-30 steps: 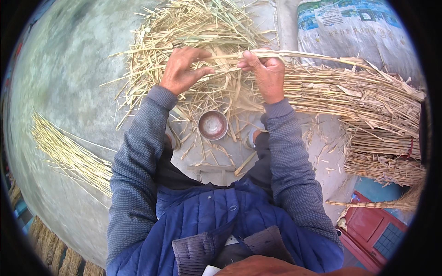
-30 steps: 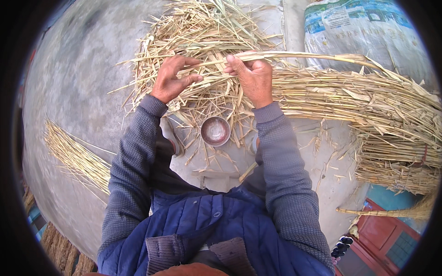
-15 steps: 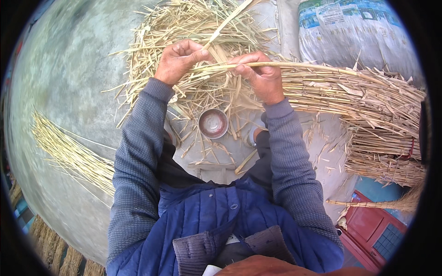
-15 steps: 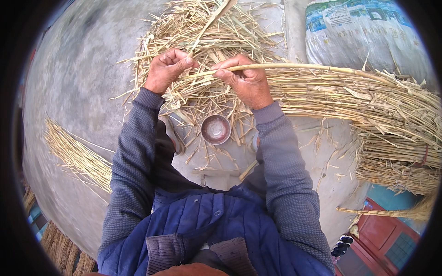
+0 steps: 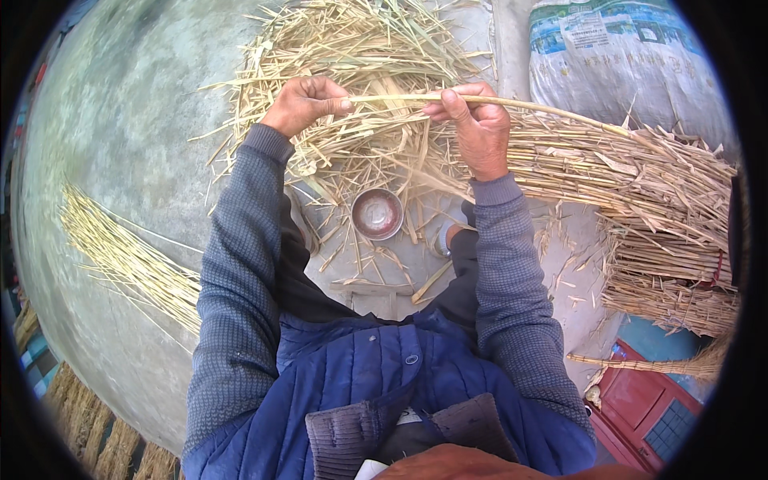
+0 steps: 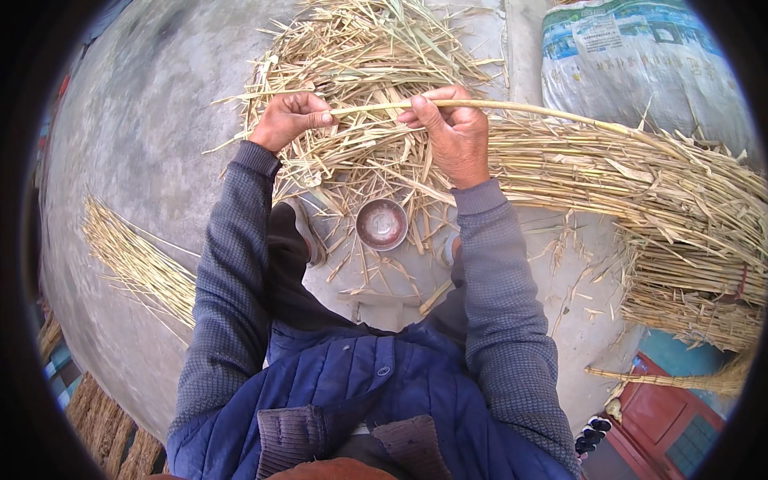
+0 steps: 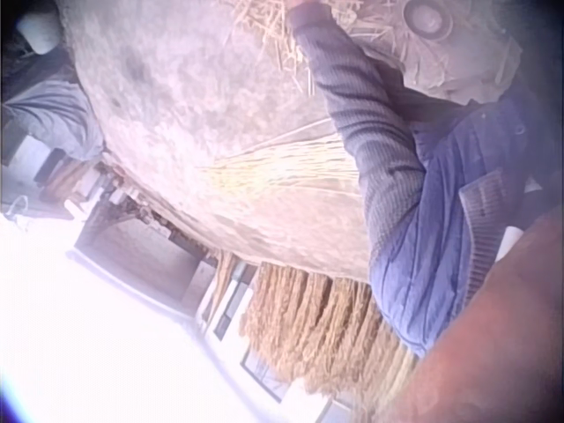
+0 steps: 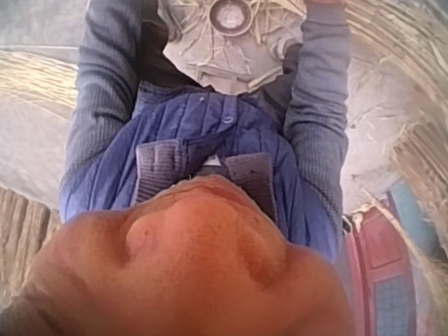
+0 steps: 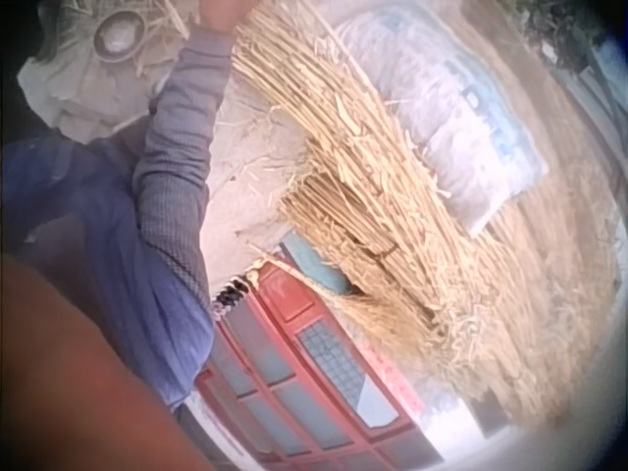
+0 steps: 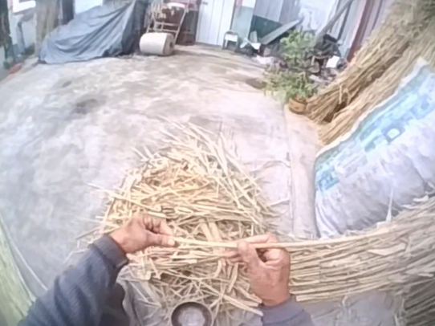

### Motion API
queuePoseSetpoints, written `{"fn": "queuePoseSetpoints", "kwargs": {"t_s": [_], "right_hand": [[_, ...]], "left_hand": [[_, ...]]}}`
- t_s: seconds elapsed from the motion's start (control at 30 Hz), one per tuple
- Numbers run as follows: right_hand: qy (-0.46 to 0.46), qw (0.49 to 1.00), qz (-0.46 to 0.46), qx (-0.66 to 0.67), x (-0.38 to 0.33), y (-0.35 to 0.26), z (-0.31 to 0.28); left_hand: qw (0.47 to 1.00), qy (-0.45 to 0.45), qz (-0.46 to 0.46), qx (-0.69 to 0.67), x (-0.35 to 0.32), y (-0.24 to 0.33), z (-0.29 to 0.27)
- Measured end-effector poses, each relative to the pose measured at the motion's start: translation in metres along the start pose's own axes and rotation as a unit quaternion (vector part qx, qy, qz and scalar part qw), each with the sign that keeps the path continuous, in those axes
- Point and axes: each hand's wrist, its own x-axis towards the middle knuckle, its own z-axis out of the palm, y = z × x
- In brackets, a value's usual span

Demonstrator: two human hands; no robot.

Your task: The person sits on the floor and repeatedly picks up dried plant stalks, strips off the outer layers by hand, and places the processed pieces into a pile. The person continues this repetitive action throughout the clip.

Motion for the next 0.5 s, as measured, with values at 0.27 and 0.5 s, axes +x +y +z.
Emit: {"fn": "queuePoseSetpoints", "kwargs": {"t_s": [0.27, 0.5], "right_hand": [[0.010, 1.000, 0.021, -0.010, 0.001, -0.003, -0.018], [0.012, 1.000, 0.013, -0.021, 0.002, -0.005, -0.023]], "left_hand": [[0.965, 0.214, 0.081, -0.130, -0.009, -0.002, -0.048], [0.922, 0.366, 0.101, -0.076, -0.023, 0.003, -0.074]]}}
